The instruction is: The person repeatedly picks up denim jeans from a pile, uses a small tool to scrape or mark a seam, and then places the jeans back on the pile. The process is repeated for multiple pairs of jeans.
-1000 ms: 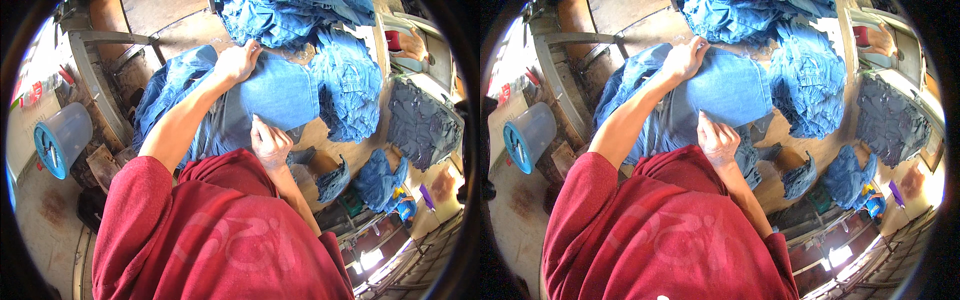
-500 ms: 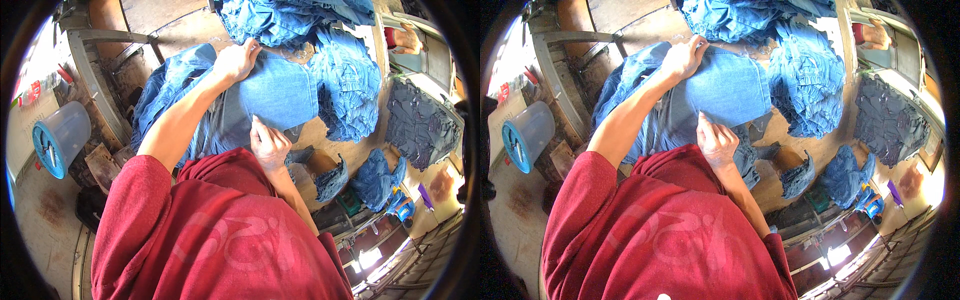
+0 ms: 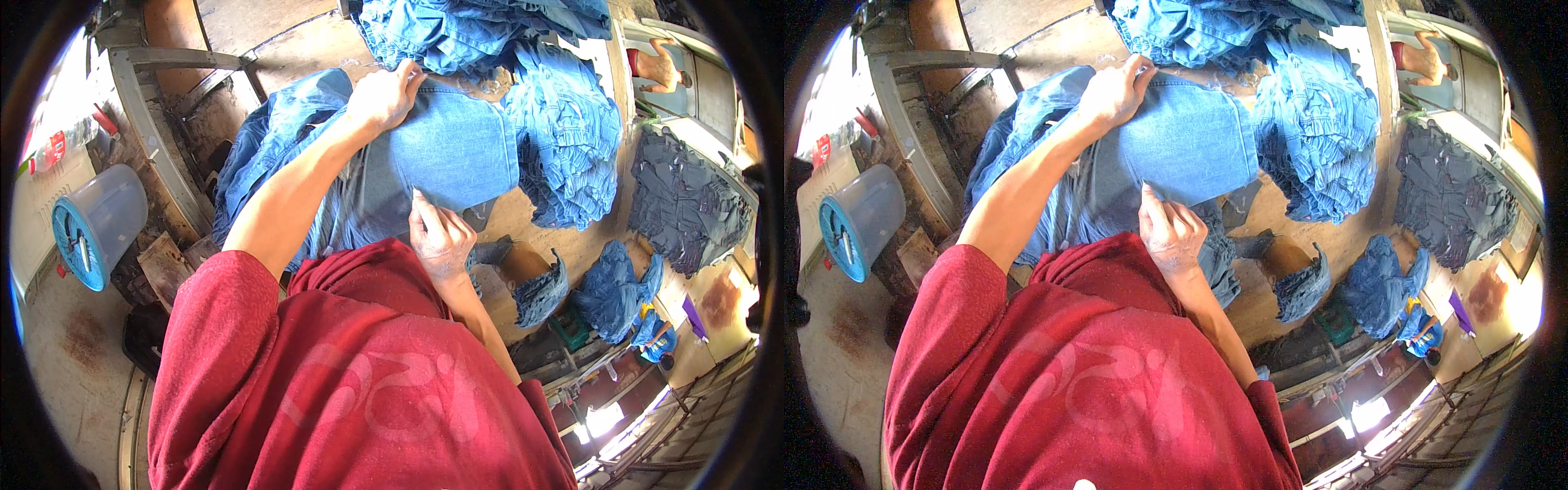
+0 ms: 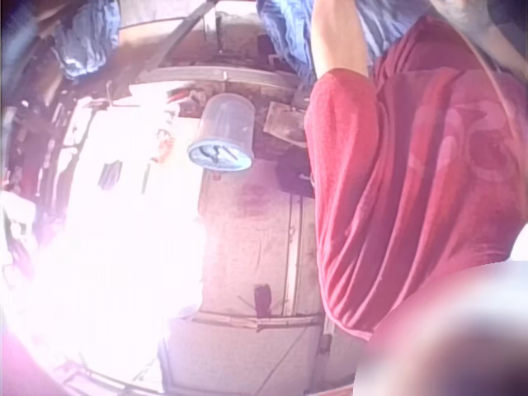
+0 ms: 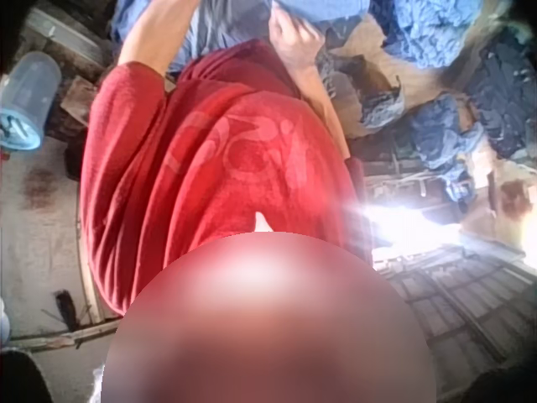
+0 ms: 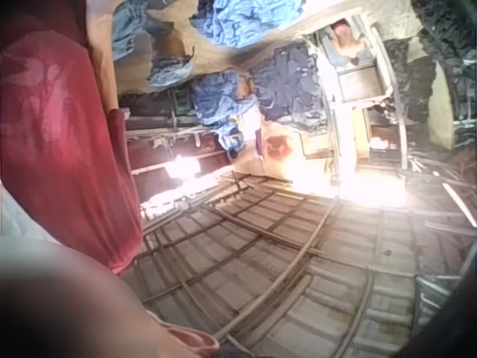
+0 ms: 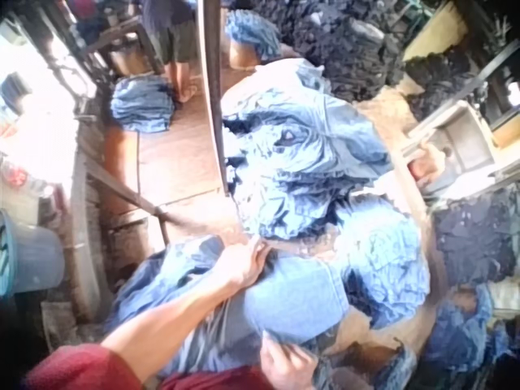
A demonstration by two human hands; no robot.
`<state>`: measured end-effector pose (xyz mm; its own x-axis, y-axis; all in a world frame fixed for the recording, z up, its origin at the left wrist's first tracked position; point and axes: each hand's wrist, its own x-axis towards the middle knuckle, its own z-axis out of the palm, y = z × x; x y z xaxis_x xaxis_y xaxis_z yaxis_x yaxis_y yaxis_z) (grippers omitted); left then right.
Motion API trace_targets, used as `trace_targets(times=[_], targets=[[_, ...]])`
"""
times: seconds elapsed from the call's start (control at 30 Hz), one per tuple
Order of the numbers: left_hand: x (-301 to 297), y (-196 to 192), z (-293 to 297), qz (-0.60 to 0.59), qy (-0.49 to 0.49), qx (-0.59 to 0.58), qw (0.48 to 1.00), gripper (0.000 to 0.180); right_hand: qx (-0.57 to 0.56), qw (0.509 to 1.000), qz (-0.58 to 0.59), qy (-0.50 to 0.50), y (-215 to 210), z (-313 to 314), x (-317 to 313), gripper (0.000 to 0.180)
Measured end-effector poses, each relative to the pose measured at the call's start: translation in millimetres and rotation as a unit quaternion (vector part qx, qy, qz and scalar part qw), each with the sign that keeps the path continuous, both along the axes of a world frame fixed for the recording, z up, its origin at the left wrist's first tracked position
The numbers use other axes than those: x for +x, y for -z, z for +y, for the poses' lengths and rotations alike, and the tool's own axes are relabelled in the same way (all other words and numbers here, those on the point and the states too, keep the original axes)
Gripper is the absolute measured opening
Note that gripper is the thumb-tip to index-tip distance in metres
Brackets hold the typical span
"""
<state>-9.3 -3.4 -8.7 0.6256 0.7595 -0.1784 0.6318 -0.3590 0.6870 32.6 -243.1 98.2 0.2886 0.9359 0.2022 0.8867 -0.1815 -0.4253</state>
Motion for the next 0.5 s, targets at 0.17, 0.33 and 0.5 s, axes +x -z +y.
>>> trace_targets(times=[0.17, 0.33, 0.5], targets=[[0.0, 2.8, -0.1, 0.003, 0.004, -0.005, 1.0, 0.028, 0.01, 0.998, 0.047, 0.029, -2.6, 4.3, -0.7, 0.019], [0.1, 1.7, 0.0, 0.005, 0.003, 0.005, 1.0, 0.028, -0.018, 1.0, 0.008, 0.011, -4.5, 5.0, 0.2, 0.019], [0.8, 1.6, 0.3, 0.025, 0.003, -0.011, 1.0, 0.029, 0.022, 0.999, 0.036, 0.018, -1.0, 0.7, 0.8, 0.02]])
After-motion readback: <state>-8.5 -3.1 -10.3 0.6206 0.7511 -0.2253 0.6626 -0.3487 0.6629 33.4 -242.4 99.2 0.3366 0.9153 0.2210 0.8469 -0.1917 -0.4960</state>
